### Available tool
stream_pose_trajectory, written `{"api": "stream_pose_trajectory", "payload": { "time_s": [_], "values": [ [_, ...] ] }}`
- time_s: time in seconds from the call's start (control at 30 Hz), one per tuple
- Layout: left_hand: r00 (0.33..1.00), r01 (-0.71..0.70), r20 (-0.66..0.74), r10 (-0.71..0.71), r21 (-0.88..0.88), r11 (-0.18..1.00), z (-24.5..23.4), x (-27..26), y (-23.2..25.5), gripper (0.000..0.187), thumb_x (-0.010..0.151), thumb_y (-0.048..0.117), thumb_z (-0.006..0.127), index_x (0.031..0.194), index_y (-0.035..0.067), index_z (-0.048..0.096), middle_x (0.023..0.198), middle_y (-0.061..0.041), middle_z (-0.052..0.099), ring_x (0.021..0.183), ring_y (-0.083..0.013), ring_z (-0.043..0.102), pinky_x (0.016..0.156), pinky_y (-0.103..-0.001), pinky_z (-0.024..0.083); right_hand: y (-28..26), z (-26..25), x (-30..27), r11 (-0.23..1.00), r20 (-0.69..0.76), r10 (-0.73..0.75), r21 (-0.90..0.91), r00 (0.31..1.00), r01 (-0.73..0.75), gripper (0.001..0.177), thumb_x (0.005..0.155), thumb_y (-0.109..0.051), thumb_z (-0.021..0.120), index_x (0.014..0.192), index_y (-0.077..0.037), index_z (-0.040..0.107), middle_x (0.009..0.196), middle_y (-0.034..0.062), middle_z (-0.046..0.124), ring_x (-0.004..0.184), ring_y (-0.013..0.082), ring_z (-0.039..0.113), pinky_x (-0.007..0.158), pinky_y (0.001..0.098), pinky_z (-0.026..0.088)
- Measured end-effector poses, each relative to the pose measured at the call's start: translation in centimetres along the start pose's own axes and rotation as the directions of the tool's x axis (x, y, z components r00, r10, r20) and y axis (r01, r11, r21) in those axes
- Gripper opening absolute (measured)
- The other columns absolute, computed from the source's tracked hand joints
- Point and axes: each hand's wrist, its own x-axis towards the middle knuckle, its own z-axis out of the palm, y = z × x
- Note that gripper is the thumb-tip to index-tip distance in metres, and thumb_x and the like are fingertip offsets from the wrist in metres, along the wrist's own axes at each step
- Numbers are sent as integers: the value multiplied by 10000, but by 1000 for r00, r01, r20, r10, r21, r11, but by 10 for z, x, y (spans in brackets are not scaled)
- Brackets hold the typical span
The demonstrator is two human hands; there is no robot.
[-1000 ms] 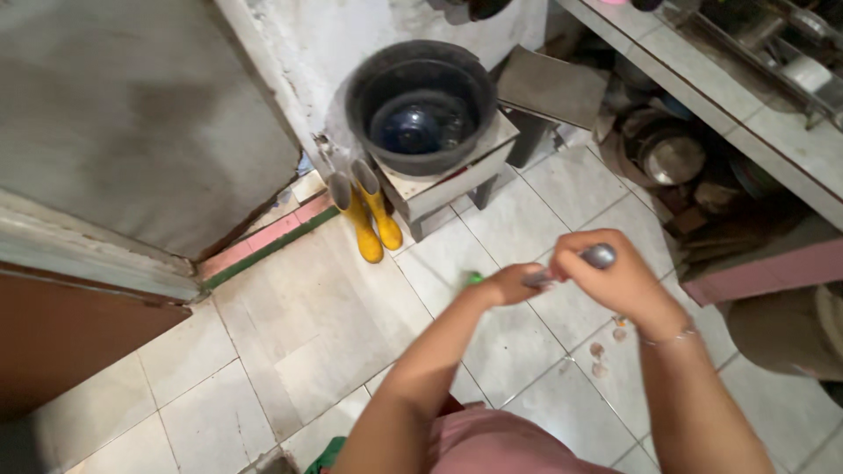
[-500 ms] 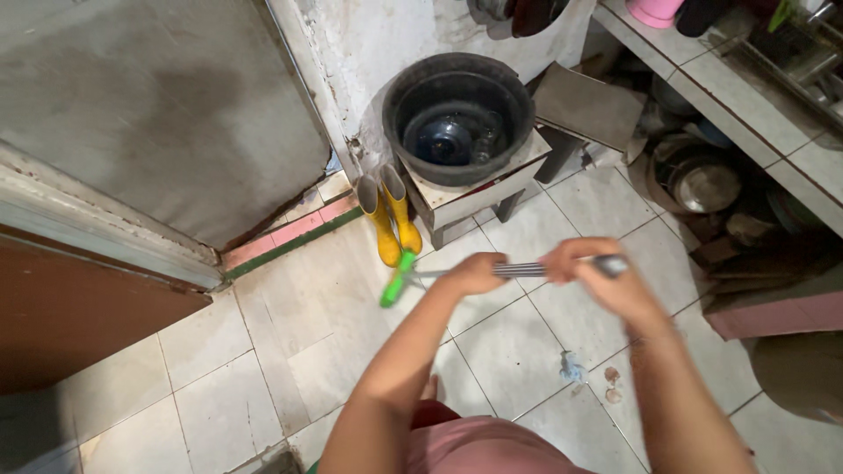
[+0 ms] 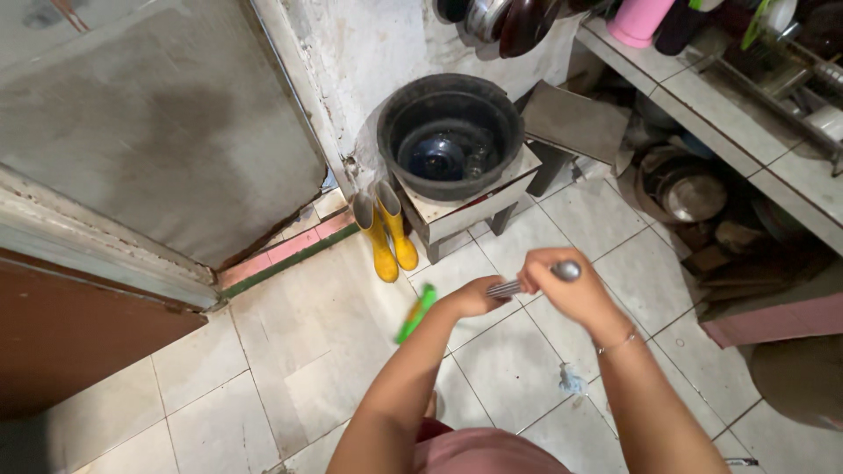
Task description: The person sweeps the tiled floor across multiple rooms by hand, moving around furniture and appliances.
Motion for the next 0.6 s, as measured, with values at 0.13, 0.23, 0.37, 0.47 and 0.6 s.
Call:
{"api": "stream_pose_trajectory", "payload": {
  "time_s": [0.13, 0.23, 0.37, 0.47, 0.6],
  "values": [
    [982, -127, 145, 125, 1, 992, 8, 28, 42, 194, 898, 213, 641, 1059, 108, 669, 951, -71, 722, 906, -190, 668, 826, -350, 530, -41, -22, 4, 990, -97, 50, -123, 994, -62, 247, 850, -56, 539, 639, 19, 645, 622, 68, 661, 636, 160, 627, 609, 301, 505],
    [961, -229, 155, 228, -14, 973, 11, 55, 61, 222, 906, 271, 664, 1049, 101, 661, 960, -91, 734, 898, -207, 680, 819, -363, 544, -41, -43, -8, 1000, -160, -12, -22, 987, 9, 210, 812, -36, 518, 646, 18, 634, 631, 76, 647, 672, 167, 651, 669, 306, 550],
    [981, -193, 57, 185, 288, 938, 25, 84, 53, 286, 920, 332, 755, 1049, 92, 667, 996, -142, 721, 896, -272, 669, 810, -395, 531, 2, -65, -27, 975, -175, -195, 70, 965, 209, 199, 849, -28, 484, 682, 11, 585, 678, 78, 637, 726, 187, 677, 672, 320, 537],
    [985, -115, -96, 140, 225, 967, 33, 108, 37, 278, 829, 277, 824, 983, 93, 683, 950, -140, 735, 869, -282, 682, 792, -391, 535, 45, -55, -40, 957, -254, -242, 98, 936, 274, 219, 902, 5, 477, 698, 19, 558, 704, 84, 610, 735, 199, 653, 702, 338, 539],
    [965, -148, -200, 168, 108, 983, 77, 120, -3, 261, 797, 185, 815, 996, 123, 658, 932, -128, 715, 865, -275, 688, 764, -378, 550, 83, -50, -57, 987, -284, -156, -10, 946, 160, 256, 951, 7, 491, 700, 17, 543, 721, 79, 606, 770, 188, 632, 746, 326, 520]
  ]
}}
